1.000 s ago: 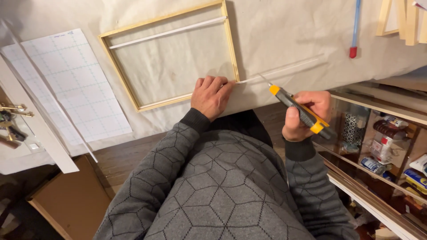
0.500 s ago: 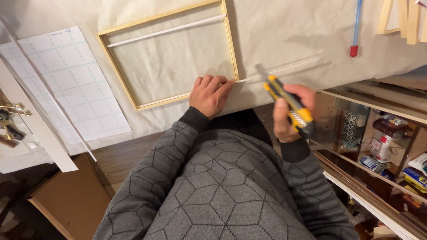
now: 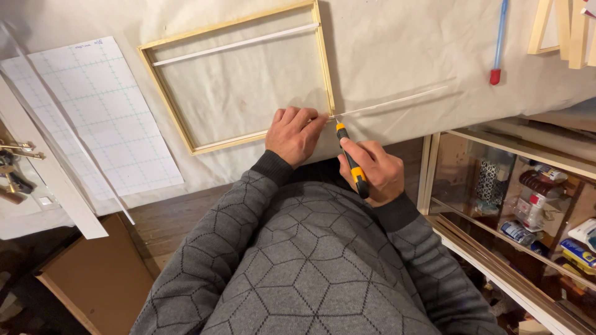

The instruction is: Cutting a white plastic spacer strip and fitting it into a wooden picture frame.

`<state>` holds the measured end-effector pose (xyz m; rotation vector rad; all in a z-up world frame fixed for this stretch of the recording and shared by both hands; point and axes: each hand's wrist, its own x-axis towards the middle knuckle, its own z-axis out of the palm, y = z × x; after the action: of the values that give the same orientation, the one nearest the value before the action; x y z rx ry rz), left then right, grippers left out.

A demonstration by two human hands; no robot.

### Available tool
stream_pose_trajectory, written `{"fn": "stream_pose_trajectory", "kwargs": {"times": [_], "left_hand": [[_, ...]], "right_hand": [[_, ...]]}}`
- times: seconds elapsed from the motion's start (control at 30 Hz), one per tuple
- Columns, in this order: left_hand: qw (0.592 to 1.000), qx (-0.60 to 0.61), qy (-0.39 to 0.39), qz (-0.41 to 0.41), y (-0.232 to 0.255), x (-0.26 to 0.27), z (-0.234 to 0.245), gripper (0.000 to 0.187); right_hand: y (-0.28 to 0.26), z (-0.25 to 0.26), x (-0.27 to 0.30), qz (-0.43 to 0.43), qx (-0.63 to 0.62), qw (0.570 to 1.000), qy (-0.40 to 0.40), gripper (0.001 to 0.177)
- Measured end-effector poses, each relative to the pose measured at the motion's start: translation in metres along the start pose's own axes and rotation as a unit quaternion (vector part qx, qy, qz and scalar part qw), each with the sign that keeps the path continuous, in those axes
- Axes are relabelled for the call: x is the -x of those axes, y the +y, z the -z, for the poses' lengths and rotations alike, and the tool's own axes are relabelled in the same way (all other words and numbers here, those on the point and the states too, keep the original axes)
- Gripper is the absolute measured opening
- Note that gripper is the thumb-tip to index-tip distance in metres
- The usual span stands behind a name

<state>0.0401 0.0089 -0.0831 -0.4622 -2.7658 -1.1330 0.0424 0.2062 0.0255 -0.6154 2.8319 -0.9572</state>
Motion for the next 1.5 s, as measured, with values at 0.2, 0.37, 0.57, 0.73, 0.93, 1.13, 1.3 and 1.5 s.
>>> {"fn": "stream_pose_trajectory", "kwargs": {"times": [0.2, 0.37, 0.57, 0.73, 0.93, 1.13, 1.3, 1.5], "left_hand": [[1.0, -0.003, 0.001, 0.002, 0.0, 0.002, -0.002, 0.028], [1.0, -0.002, -0.006, 0.002, -0.002, 0.001, -0.003, 0.027], [1.0, -0.005, -0.005, 0.0, -0.002, 0.001, -0.003, 0.027], [1.0, -0.005, -0.006, 0.001, -0.001, 0.0, -0.002, 0.027], [1.0, -0.004, -0.005, 0.004, -0.001, -0.001, -0.002, 0.025], [1.0, -0.009, -0.007, 0.001, -0.002, 0.0, -0.003, 0.026], [1.0, -0.008, -0.01, 0.0, -0.002, 0.0, -0.003, 0.027], [1.0, -0.005, -0.011, 0.005, -0.002, 0.003, -0.003, 0.027]], "right_hand": [[-0.004, -0.004, 0.006, 0.003, 0.01, 1.0, 0.005, 0.041], [-0.004, -0.005, 0.006, 0.006, -0.002, 1.0, 0.014, 0.043], [0.001, -0.011, 0.012, 0.012, -0.004, 1.0, 0.023, 0.045], [0.01, -0.019, 0.019, 0.026, -0.008, 0.999, 0.031, 0.045], [0.012, -0.02, 0.019, 0.044, 0.001, 0.998, 0.034, 0.046], [0.014, -0.025, 0.022, 0.056, 0.022, 0.998, 0.031, 0.046], [0.016, -0.025, 0.023, 0.063, 0.018, 0.997, 0.03, 0.045], [0.012, -0.015, 0.013, 0.076, 0.007, 0.996, 0.041, 0.047]]}}
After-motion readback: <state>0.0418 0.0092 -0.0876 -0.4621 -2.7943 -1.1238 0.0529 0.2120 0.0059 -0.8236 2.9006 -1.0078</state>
